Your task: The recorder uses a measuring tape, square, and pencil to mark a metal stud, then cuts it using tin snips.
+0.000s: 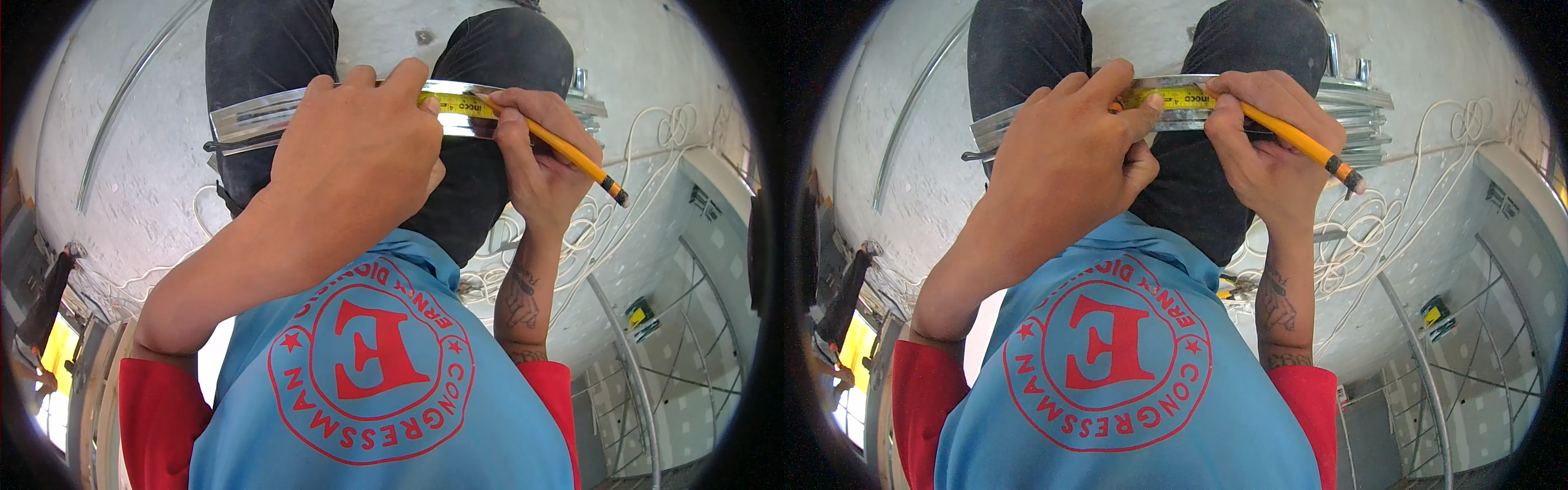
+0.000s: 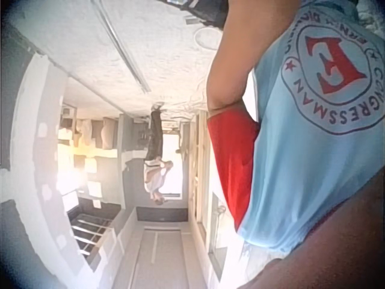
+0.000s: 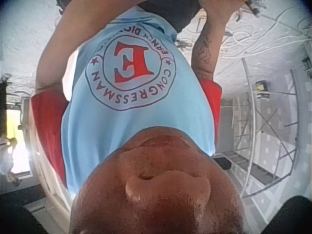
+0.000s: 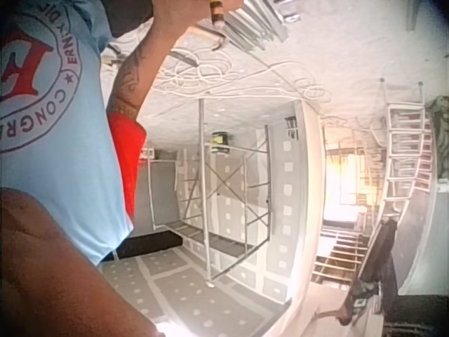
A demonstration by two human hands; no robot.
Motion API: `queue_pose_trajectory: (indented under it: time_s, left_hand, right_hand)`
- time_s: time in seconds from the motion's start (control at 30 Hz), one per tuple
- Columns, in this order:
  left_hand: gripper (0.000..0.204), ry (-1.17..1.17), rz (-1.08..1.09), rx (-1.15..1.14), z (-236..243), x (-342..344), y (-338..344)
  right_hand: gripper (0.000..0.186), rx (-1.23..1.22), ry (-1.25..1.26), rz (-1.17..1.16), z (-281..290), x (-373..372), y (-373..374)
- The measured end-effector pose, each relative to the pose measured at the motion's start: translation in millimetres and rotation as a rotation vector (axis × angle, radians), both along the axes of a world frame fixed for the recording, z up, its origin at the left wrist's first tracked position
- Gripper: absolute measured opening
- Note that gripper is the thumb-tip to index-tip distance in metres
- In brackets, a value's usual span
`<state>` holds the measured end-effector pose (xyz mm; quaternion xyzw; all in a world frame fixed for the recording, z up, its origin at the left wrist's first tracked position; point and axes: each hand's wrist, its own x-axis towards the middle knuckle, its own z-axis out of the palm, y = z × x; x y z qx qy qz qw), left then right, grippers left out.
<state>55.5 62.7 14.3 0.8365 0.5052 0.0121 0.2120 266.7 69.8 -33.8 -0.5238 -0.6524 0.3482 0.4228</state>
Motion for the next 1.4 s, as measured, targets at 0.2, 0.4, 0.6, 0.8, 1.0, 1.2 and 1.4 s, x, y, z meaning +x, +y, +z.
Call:
queue_pose_trajectory:
  time_s: [0.2,0.4,0.6,0.8,1.0,1.2,1.4]
  left_hand:
    - [0.034,0.012,-0.004,0.006,0,-1,0]
    - [0.034,0.012,-0.006,0.01,0,0,1]
    - [0.034,0.011,-0.005,0.019,0,0,0]
    - [0.034,0.004,0.008,0.03,-1,1,0]
    - [0.035,-0.005,0.013,0.028,-3,-1,-2]
    - [0.038,-0.057,-0.027,0.008,3,-7,3]
    - [0.051,-0.248,-0.224,-0.025,38,-13,-30]
  right_hand:
    - [0.009,0.028,-0.009,0.011,0,-1,1]
    - [0.009,0.015,-0.005,0.005,0,0,1]
    - [0.009,0.019,-0.024,0.003,-1,0,2]
    - [0.009,-0.017,-0.022,0.011,1,0,1]
    - [0.009,-0.064,0.004,0.004,5,-5,-1]
    - [0.036,-0.023,0.707,-0.096,51,34,-23]
    - [0.038,0.249,0.806,-0.431,59,146,-93]
